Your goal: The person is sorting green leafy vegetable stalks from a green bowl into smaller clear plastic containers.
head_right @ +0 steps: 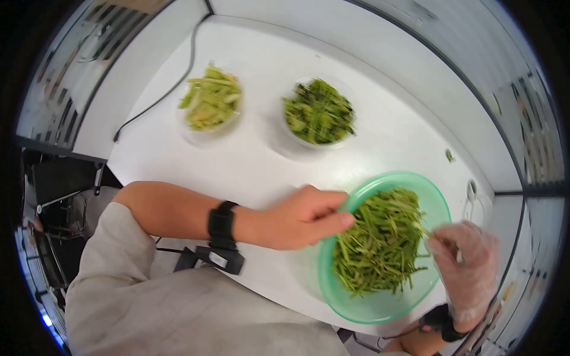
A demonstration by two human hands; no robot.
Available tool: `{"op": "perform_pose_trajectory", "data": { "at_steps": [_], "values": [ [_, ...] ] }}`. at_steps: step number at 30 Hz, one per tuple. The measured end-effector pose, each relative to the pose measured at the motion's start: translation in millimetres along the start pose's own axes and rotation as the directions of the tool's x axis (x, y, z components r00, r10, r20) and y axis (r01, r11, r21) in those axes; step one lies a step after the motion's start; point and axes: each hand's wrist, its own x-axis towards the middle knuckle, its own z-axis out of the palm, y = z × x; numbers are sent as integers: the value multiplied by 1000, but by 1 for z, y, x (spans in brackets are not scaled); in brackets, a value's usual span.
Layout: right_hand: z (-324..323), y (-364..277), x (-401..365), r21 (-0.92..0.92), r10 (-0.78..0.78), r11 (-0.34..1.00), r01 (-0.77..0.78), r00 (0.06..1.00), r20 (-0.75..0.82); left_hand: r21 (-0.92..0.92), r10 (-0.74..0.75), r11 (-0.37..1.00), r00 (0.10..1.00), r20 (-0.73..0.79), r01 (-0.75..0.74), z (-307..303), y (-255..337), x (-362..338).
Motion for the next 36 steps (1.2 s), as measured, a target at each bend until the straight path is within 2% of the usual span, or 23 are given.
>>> {"op": "perform_pose_trajectory", "data": {
  "at_steps": [3, 6, 8, 10, 12, 13, 15, 16, 19, 21, 24, 26, 27, 29, 31, 32, 34, 36],
  "values": [
    [7, -29, 14, 219, 134, 969, -113, 987, -88, -64, 28, 998, 999, -45, -31, 7, -9, 2],
    [10, -85, 62, 449, 190, 855, -261, 962, 197, -78, 26, 996, 998, -60, -31, 8, -11, 5],
    [34, -109, 94, 476, 45, 871, -124, 984, 173, -29, 52, 998, 996, -68, -54, 5, -9, 3],
    [50, -135, 128, 499, -77, 865, -49, 970, 230, -22, 70, 997, 994, -88, -72, 5, -7, 2],
    [61, -161, 154, 374, -192, 923, 93, 952, 238, 12, 60, 998, 991, -121, -59, 5, -4, 2],
    [69, -173, 164, 361, -184, 928, 91, 955, 234, -29, 1, 1000, 994, -112, -5, 5, -9, 3],
    [88, -191, 178, 334, -172, 938, 90, 960, 222, -166, 167, 963, 955, -244, -211, 14, -17, -4],
    [92, -200, 184, 308, -148, 949, 72, 962, 231, -165, 199, 955, 943, -268, -248, 19, -27, -3],
    [100, -200, 195, 182, -185, 972, 150, 964, 190, -24, 155, 986, 954, -256, -166, 31, -49, 7],
    [91, -200, 191, 117, -160, 983, 138, 967, 200, -63, 227, 965, 932, -282, -254, 35, -50, 8],
    [61, -178, 164, 237, -269, 944, 230, 952, 148, -3, 204, 978, 954, -221, -209, 10, -18, 1],
    [38, -161, 126, 270, -127, 960, 75, 975, 183, 2, 70, 998, 994, -85, -70, 6, -18, 8],
    [35, -147, 104, 328, -76, 944, 47, 994, 76, 5, 35, 999, 997, -75, -34, 6, -18, 10],
    [28, -119, 55, 298, 59, 953, -54, 998, -8, -56, -29, 998, 999, -40, 26, 6, -16, 6],
    [22, -93, 14, 317, 178, 932, -175, 984, 20, -143, -54, 989, 997, -61, 44, 6, -8, 7],
    [27, -78, 1, 243, 150, 956, -167, 985, 84, -171, -70, 984, 993, -100, 53, 9, -5, 6],
    [44, -69, -17, 199, 236, 947, -252, 966, 104, -215, -145, 968, 989, -42, 133, 5, -3, 0],
    [65, -49, -28, 100, 211, 970, -220, 973, 92, -230, -182, 958, 983, -25, 171, 5, -3, 4]
  ]
}}
